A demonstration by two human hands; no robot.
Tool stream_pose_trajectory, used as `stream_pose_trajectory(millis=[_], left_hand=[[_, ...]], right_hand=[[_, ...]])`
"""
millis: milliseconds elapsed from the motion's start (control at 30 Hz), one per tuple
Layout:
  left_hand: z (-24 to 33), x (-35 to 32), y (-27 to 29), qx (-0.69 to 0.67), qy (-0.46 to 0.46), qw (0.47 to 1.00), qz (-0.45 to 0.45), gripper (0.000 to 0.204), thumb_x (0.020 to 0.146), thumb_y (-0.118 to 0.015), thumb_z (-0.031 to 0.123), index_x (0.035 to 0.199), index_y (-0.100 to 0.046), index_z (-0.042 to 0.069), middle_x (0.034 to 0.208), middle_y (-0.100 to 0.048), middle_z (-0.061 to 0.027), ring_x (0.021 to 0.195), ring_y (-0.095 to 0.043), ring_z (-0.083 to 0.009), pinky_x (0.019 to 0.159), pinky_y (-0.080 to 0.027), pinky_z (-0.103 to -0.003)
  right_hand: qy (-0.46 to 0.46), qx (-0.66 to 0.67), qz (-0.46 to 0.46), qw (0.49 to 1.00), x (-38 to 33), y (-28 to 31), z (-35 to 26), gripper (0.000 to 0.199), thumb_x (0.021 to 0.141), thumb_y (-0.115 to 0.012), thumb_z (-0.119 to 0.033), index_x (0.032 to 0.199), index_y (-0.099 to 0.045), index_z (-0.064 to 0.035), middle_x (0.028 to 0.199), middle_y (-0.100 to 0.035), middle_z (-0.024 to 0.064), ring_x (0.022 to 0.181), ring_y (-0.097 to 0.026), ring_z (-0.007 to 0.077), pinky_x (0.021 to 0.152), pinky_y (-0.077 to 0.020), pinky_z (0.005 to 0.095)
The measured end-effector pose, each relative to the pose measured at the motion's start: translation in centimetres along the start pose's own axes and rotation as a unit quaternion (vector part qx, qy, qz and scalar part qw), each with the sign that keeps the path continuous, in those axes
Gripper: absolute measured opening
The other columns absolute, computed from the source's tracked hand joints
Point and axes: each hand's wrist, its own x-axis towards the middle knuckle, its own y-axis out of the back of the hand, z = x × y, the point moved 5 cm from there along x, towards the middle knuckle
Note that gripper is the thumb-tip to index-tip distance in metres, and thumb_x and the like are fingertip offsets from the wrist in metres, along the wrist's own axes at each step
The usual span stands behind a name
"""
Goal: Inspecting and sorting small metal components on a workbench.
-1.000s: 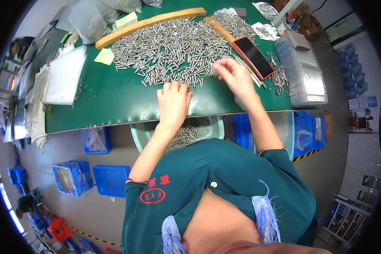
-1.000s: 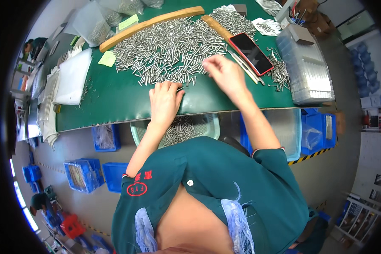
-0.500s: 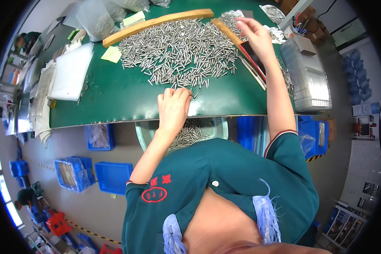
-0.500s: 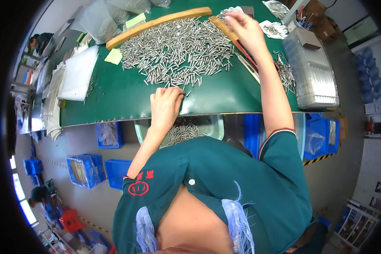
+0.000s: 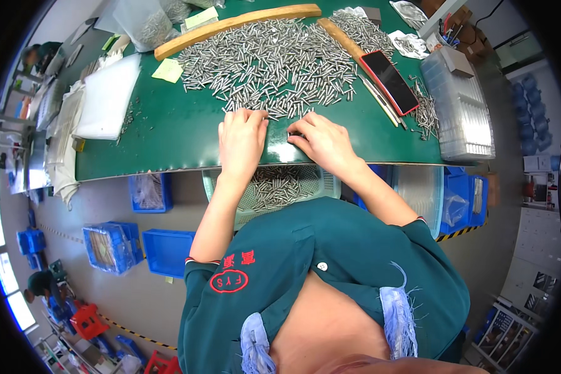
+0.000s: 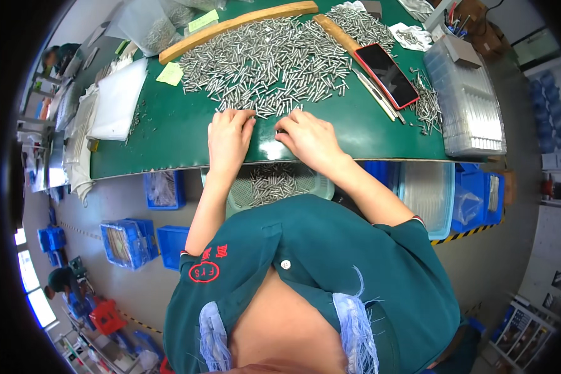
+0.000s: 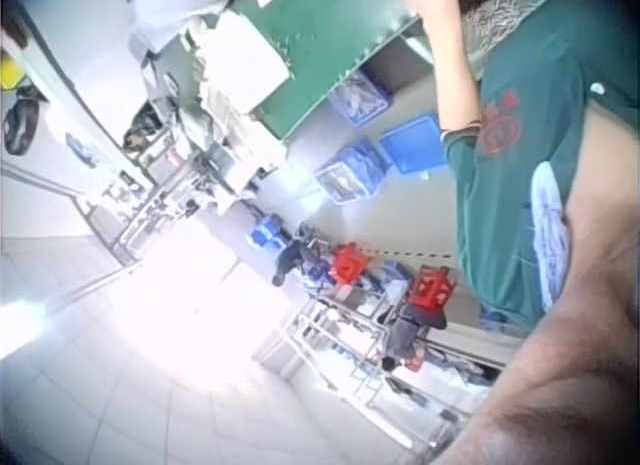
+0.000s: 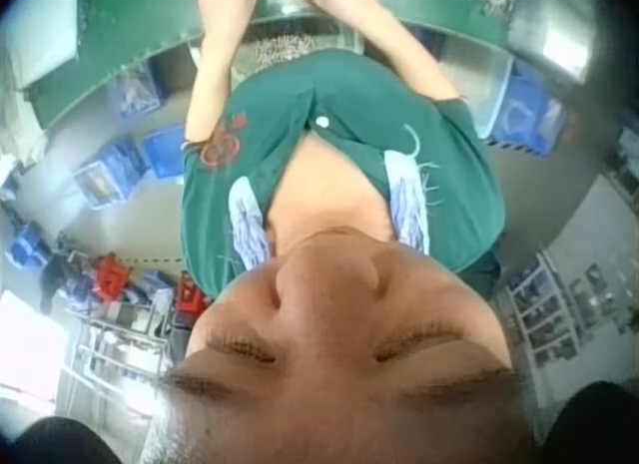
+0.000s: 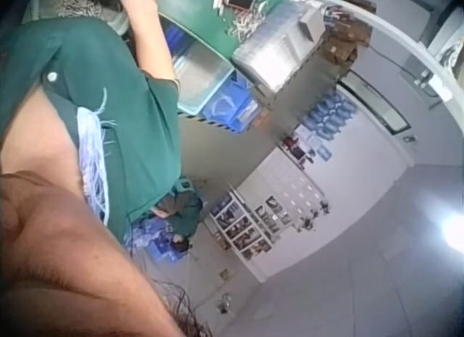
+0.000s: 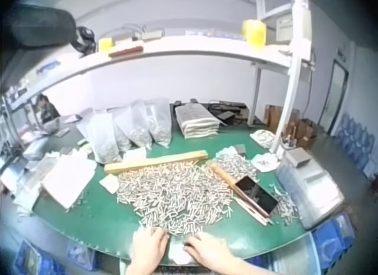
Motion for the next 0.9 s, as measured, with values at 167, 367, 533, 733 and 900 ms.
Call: stream_pose_trajectory(millis=[167,367,533,733,900], left_hand=[[0.5,0.9,-1.1,0.042,-0.009,0.999,-0.023,0.021,0.078,-0.068,0.016,0.099,-0.066,0.014,0.089,-0.056,-0.0062,0.090,-0.053,-0.0264,0.075,-0.042,-0.038],[0.7,0.6,-0.8,0.047,-0.016,0.998,-0.040,0.018,0.075,-0.069,0.016,0.090,-0.063,0.009,0.090,-0.055,-0.0089,0.089,-0.051,-0.0277,0.075,-0.040,-0.041],[1.1,-0.9,0.0,0.036,-0.002,0.997,-0.070,0.020,0.076,-0.070,0.021,0.088,-0.063,0.007,0.092,-0.054,-0.0093,0.091,-0.050,-0.0275,0.076,-0.038,-0.040],[1.2,-2.4,0.8,-0.013,-0.012,0.994,-0.108,0.020,0.078,-0.069,0.019,0.094,-0.066,0.009,0.093,-0.055,-0.0071,0.091,-0.051,-0.0262,0.076,-0.038,-0.040],[1.3,-2.9,0.8,-0.032,-0.011,0.993,-0.110,0.017,0.077,-0.069,0.014,0.094,-0.066,0.010,0.092,-0.056,-0.0056,0.090,-0.051,-0.0261,0.076,-0.039,-0.039]], right_hand=[[0.009,-0.021,0.023,0.999,0.2,0.0,0.1,0.013,0.079,-0.069,-0.019,0.087,-0.062,-0.0126,0.083,-0.056,0.0014,0.080,-0.060,0.0206,0.066,-0.0497,0.0345],[0.013,0.001,0.049,0.999,0.6,-0.3,-0.2,0.012,0.078,-0.069,-0.019,0.086,-0.063,-0.0123,0.082,-0.057,0.0012,0.078,-0.061,0.0204,0.065,-0.0501,0.0341],[0.035,-0.003,0.041,0.999,0.5,-0.7,-0.2,0.014,0.078,-0.069,-0.019,0.089,-0.063,-0.0125,0.081,-0.057,0.0015,0.079,-0.061,0.0200,0.065,-0.0504,0.0340],[0.011,0.054,-0.003,0.998,0.2,-0.8,-0.4,0.016,0.078,-0.070,-0.021,0.091,-0.065,-0.0118,0.085,-0.058,0.0017,0.081,-0.062,0.0207,0.066,-0.0503,0.0345],[0.037,0.041,-0.048,0.997,0.1,-0.4,-1.0,0.021,0.078,-0.070,-0.021,0.097,-0.065,-0.0115,0.089,-0.058,0.0033,0.085,-0.061,0.0226,0.070,-0.0497,0.0358]])
